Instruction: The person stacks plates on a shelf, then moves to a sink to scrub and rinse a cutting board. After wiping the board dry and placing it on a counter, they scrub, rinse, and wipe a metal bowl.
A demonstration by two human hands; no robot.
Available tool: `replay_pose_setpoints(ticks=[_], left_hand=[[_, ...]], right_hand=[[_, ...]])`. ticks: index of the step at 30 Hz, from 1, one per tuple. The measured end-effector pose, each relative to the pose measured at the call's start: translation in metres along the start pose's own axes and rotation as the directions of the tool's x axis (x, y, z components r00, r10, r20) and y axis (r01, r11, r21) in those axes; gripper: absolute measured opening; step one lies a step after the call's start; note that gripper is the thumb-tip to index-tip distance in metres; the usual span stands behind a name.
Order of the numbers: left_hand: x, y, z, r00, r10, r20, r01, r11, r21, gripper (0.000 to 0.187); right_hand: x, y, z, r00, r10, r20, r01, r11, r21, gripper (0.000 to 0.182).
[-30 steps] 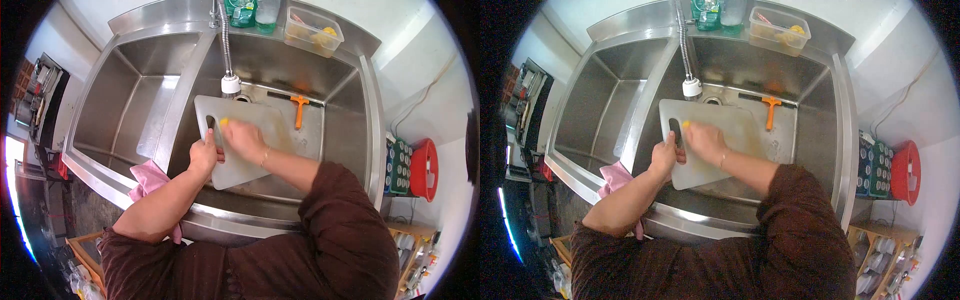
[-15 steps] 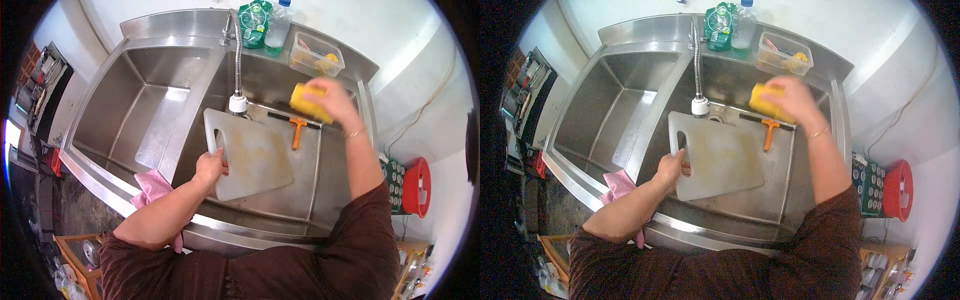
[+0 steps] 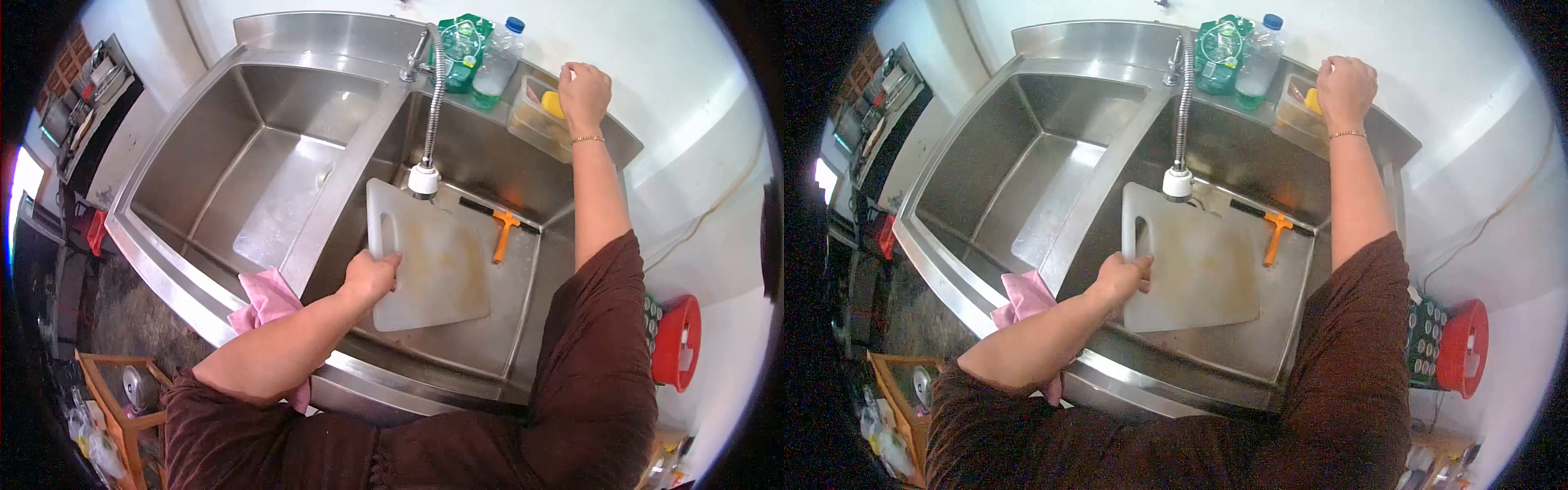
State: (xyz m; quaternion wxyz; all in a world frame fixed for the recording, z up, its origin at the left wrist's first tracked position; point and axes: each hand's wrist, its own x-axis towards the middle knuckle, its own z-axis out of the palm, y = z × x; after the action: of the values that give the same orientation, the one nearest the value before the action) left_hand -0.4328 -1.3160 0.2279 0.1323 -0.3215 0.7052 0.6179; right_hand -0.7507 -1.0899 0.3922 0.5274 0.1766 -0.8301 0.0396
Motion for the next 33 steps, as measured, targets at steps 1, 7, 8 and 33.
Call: replay_pose_setpoints(ticks=[1, 7, 8, 33], left_hand=[[-0.001, 0.001, 0.000, 1.000, 0.000, -0.001, 0.000, 1.000, 0.000, 0.037], [-0.014, 0.011, 0.002, 1.000, 0.008, 0.012, -0.008, 0.998, 0.057, 0.036], [-0.013, 0.012, 0.001, 1.000, 0.006, 0.024, -0.008, 0.995, 0.100, 0.037], [-0.020, 0.021, -0.001, 0.997, -0.023, 0.071, 0.005, 0.969, 0.248, 0.041]], right_hand=[[-0.002, -0.006, -0.004, 0.993, -0.012, -0.115, 0.010, 1.000, -0.019, 0.022], [-0.019, -0.106, -0.016, 0.727, 0.058, 0.684, -0.637, 0.429, 0.641, 0.021], [-0.019, -0.122, -0.020, 0.559, -0.040, 0.828, -0.775, 0.331, 0.538, 0.022], [-0.017, -0.178, 0.147, 0.741, -0.120, 0.661, -0.223, 0.884, 0.411, 0.044]])
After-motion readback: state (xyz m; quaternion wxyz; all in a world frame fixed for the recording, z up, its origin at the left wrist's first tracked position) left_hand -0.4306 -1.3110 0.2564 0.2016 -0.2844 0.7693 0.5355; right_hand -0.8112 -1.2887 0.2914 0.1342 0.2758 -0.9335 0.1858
